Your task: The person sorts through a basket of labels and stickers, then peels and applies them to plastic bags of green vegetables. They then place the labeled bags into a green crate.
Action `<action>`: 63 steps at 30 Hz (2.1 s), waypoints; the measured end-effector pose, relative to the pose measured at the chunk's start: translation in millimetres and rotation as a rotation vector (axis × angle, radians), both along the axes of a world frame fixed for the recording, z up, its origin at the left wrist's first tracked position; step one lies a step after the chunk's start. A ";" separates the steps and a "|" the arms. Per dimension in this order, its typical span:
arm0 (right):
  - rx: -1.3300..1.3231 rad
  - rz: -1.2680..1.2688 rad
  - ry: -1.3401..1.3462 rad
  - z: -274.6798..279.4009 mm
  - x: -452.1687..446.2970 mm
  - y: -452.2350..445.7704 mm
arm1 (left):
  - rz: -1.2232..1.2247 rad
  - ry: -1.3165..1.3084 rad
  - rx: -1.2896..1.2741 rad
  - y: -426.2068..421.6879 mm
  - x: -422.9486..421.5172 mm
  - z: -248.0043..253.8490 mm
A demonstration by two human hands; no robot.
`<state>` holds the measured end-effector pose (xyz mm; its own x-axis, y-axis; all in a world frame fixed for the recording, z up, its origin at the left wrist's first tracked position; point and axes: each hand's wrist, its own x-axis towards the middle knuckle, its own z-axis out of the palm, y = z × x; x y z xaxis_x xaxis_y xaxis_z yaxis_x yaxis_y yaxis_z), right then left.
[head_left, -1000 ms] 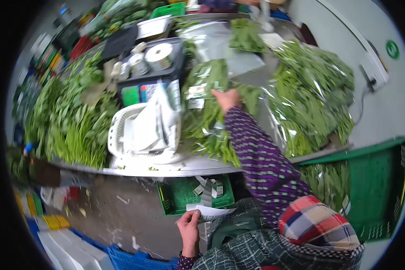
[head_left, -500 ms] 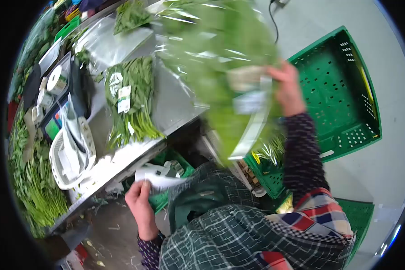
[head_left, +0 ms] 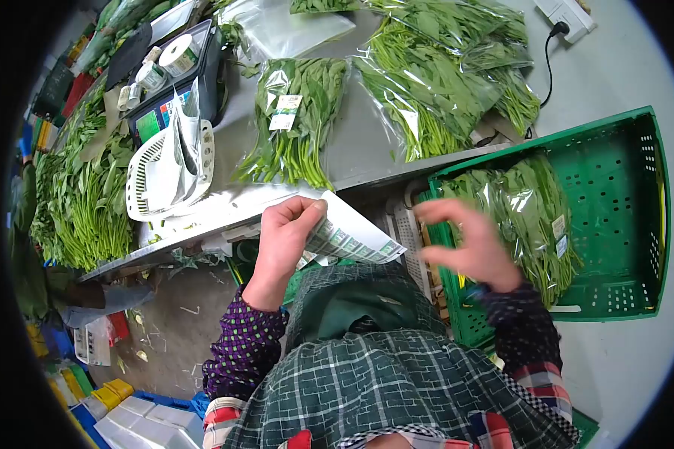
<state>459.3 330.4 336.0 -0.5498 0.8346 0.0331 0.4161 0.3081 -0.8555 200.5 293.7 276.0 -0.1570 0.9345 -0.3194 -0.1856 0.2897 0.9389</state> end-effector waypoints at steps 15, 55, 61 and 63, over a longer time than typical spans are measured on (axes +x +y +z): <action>0.801 0.558 0.142 -40.2 -81.0 17.8 | 0.238 0.011 -0.110 -34.2 -31.1 -21.3; 0.273 -0.620 0.245 95.4 208.3 19.7 | -0.003 0.151 0.010 -41.9 -25.4 -23.2; 0.182 -0.973 -0.461 -16.9 358.2 31.6 | -0.132 0.144 -0.011 -9.4 4.3 0.6; 0.278 -0.990 -1.098 -38.4 324.7 36.6 | -0.078 0.024 -0.022 -2.6 -0.2 2.8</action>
